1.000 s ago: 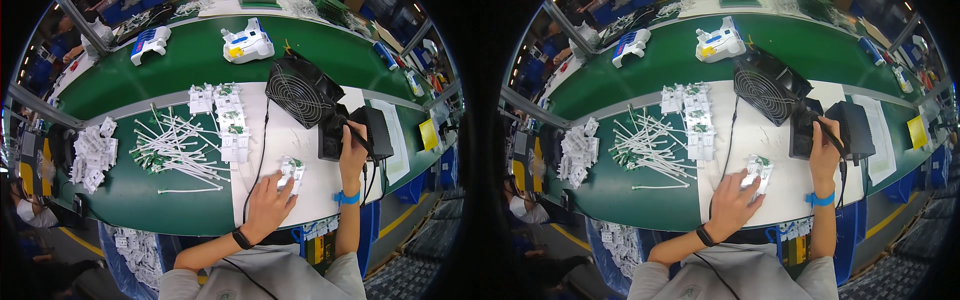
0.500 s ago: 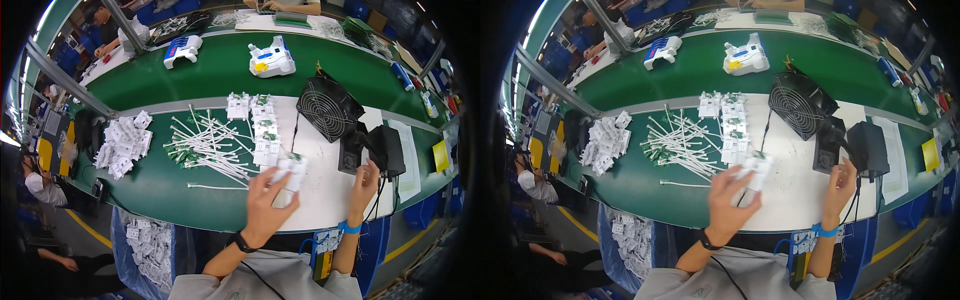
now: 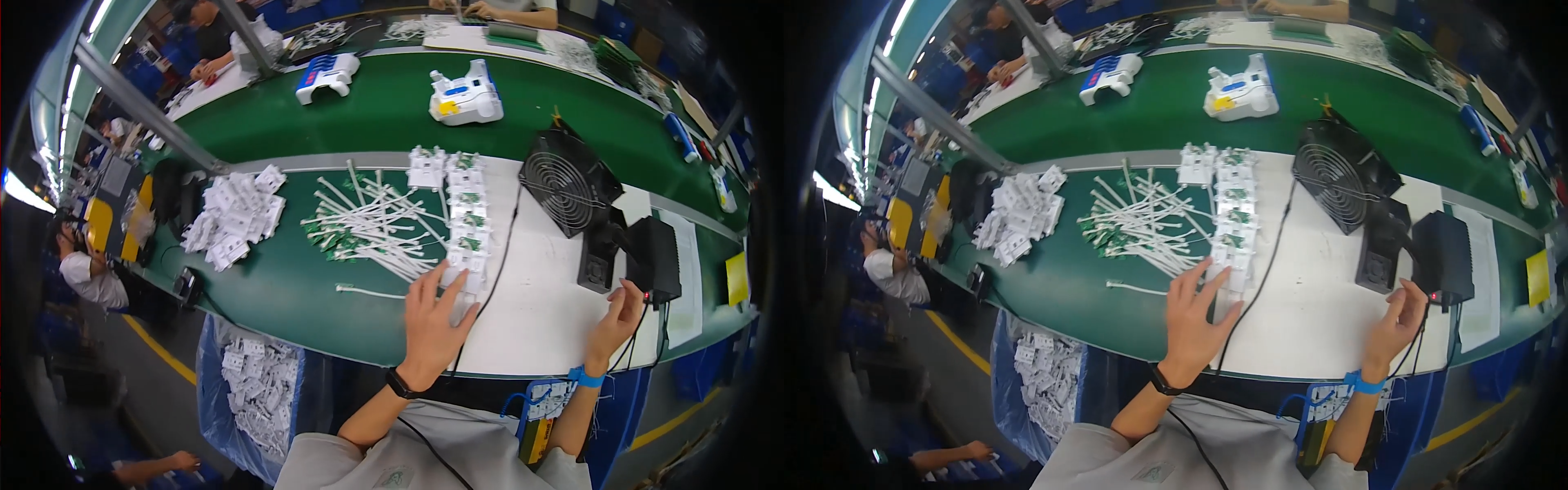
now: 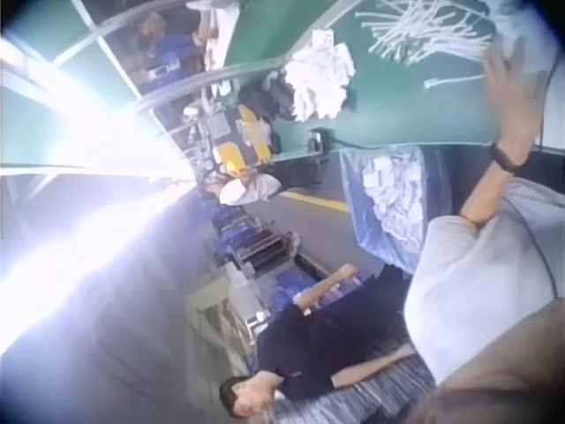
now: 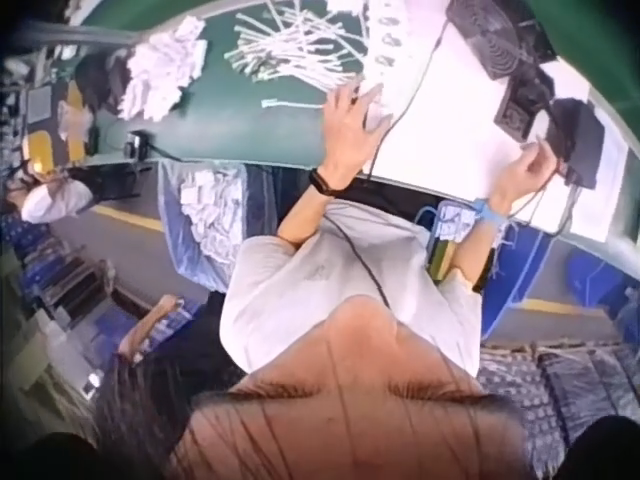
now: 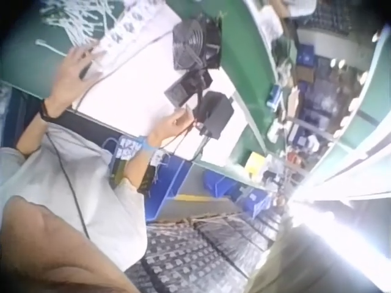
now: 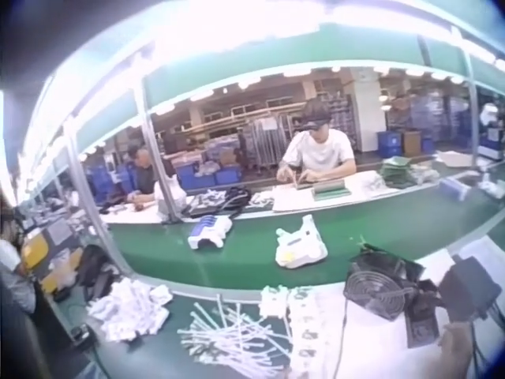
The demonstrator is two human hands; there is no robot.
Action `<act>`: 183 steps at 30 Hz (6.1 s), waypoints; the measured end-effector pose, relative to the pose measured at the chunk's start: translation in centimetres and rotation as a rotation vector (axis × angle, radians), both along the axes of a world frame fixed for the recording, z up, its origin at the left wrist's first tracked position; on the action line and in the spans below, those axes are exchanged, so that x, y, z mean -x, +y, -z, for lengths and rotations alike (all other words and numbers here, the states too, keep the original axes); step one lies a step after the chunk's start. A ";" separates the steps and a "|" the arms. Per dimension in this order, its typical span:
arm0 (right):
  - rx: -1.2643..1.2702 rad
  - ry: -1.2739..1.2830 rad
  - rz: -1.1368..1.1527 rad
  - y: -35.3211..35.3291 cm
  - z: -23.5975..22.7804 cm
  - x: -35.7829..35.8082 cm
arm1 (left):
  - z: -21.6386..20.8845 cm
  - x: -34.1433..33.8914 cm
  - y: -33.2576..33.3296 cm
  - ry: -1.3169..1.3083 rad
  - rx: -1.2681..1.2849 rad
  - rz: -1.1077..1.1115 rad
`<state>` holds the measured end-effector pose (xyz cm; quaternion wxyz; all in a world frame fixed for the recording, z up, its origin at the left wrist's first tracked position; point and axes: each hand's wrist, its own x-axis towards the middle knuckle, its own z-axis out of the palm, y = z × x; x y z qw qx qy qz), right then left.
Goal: Soldering wires to electronic components on small circuit boards as part of a lighting fixture assembly line.
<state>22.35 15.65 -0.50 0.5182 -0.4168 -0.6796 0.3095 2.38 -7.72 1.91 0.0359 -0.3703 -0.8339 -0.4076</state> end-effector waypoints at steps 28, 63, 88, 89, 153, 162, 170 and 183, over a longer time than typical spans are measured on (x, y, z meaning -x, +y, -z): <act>-0.424 -0.496 -0.871 -25.6 -3.2 23.1 | 1.1 25.0 -27.0 0.352 0.329 -0.524; 0.482 0.140 -1.126 -16.9 -6.6 21.4 | -4.1 10.6 -12.8 -0.589 -0.592 0.042; 0.520 -0.154 -1.314 -15.5 -6.4 18.9 | -5.4 8.9 -11.9 -0.522 -0.093 0.254; 0.506 -0.143 -1.294 -15.7 -6.4 18.7 | -5.1 8.8 -11.4 -0.524 -0.091 0.257; -0.162 -0.064 0.097 4.0 -1.9 5.6 | 0.4 -0.3 11.9 0.093 0.127 0.590; -0.290 0.124 0.200 3.5 -1.6 4.2 | 0.2 -0.2 11.9 0.076 0.167 0.622; -0.407 0.271 0.078 0.7 0.6 0.0 | -0.4 -0.9 9.5 0.094 0.108 0.627; -0.215 0.322 -0.214 -1.2 0.5 -0.2 | 0.7 0.0 7.1 0.291 0.209 0.773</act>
